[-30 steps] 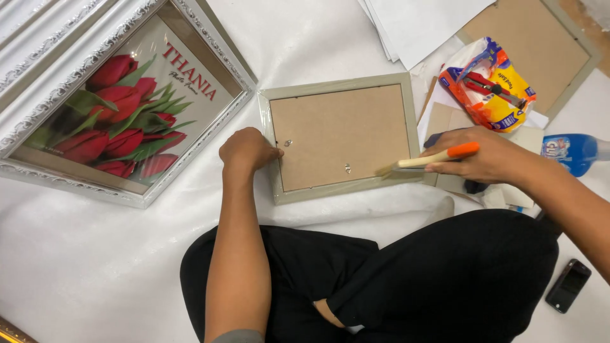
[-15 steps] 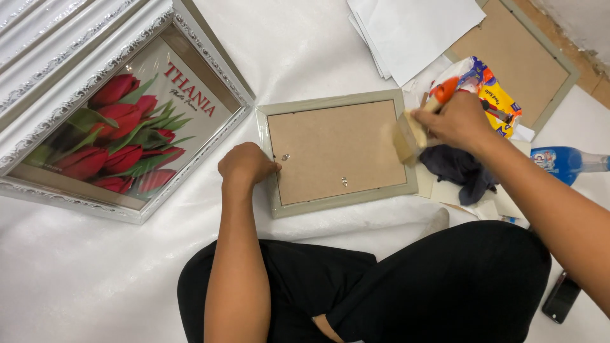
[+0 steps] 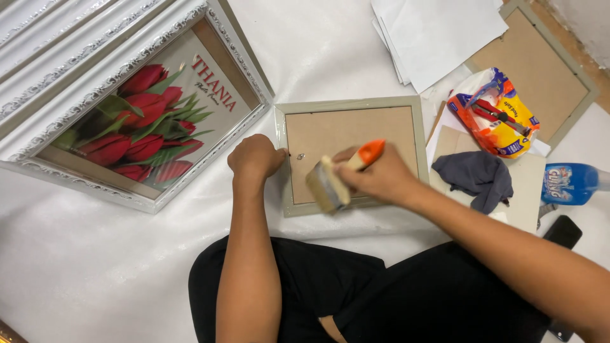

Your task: Cleaning the glass of a picture frame and assembling the backing

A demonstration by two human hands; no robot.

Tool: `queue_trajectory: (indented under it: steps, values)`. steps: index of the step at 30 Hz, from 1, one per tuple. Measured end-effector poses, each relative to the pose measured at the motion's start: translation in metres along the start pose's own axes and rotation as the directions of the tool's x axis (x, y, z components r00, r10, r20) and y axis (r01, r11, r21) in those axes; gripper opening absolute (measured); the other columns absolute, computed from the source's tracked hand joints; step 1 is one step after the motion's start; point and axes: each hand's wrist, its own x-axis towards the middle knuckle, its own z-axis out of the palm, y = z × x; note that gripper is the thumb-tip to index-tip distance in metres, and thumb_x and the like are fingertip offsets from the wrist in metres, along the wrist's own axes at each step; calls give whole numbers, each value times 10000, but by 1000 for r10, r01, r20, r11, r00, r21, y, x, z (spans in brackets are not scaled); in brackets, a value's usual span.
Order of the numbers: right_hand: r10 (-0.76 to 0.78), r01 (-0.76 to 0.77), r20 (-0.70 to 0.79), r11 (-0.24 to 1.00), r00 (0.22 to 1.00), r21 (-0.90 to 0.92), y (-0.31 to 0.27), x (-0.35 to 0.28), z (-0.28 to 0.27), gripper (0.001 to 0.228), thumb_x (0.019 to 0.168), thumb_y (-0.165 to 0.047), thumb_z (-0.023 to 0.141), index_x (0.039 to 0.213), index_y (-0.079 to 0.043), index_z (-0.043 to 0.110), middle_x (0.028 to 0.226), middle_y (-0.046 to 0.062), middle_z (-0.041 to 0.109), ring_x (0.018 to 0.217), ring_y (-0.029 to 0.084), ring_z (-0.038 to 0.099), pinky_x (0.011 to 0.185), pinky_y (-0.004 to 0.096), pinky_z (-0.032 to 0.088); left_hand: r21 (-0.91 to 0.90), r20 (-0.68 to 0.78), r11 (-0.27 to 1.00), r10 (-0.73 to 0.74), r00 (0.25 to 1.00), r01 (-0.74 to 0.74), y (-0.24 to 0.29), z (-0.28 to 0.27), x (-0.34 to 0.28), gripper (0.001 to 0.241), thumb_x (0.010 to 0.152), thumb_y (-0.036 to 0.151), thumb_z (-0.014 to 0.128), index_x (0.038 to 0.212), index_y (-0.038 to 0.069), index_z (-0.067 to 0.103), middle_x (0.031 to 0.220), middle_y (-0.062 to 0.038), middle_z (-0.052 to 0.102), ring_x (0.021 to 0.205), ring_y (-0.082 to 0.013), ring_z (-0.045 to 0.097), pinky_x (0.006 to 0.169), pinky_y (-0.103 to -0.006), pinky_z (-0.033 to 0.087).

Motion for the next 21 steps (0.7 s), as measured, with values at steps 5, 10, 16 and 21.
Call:
queue_trajectory:
  steps: [5,10,16,21]
  values:
    - [-25,26,64,999,998,-26,-6,32,31,302,801,-292,753,1062,-160,826,753,190,756,754,252,718,646,356,552,18,-6,1000,15,1000,-15,-7,9,11,427,894,333,689,1078,-49,742,977,-236,750,1022,-446,717,852,-586,565]
    - [-115,102,-159,991,981,-89,-11,86,23,244,911,-322,711,1060,-157,812,763,165,753,696,262,748,645,356,582,7,27,999,39,999,-39,2,2,1,458,887,351,707,1081,-62,741,1001,-254,746,1050,-460,709,873,-592,556]
    - [-92,100,-142,994,986,50,28,64,-20,281,856,-257,783,1111,-138,803,914,209,761,872,255,732,764,389,567,13,70,999,35,997,-36,3,4,-6,484,878,353,747,1091,-82,737,1023,-285,740,1070,-476,697,890,-600,548]
    - [-45,-23,-337,981,940,-194,96,35,-105,225,969,-246,776,1154,-119,794,868,172,706,808,263,700,674,339,562,-25,0,996,86,996,-86,1,8,-2,490,858,362,765,1072,-79,736,1003,-282,735,1035,-491,700,847,-614,554]
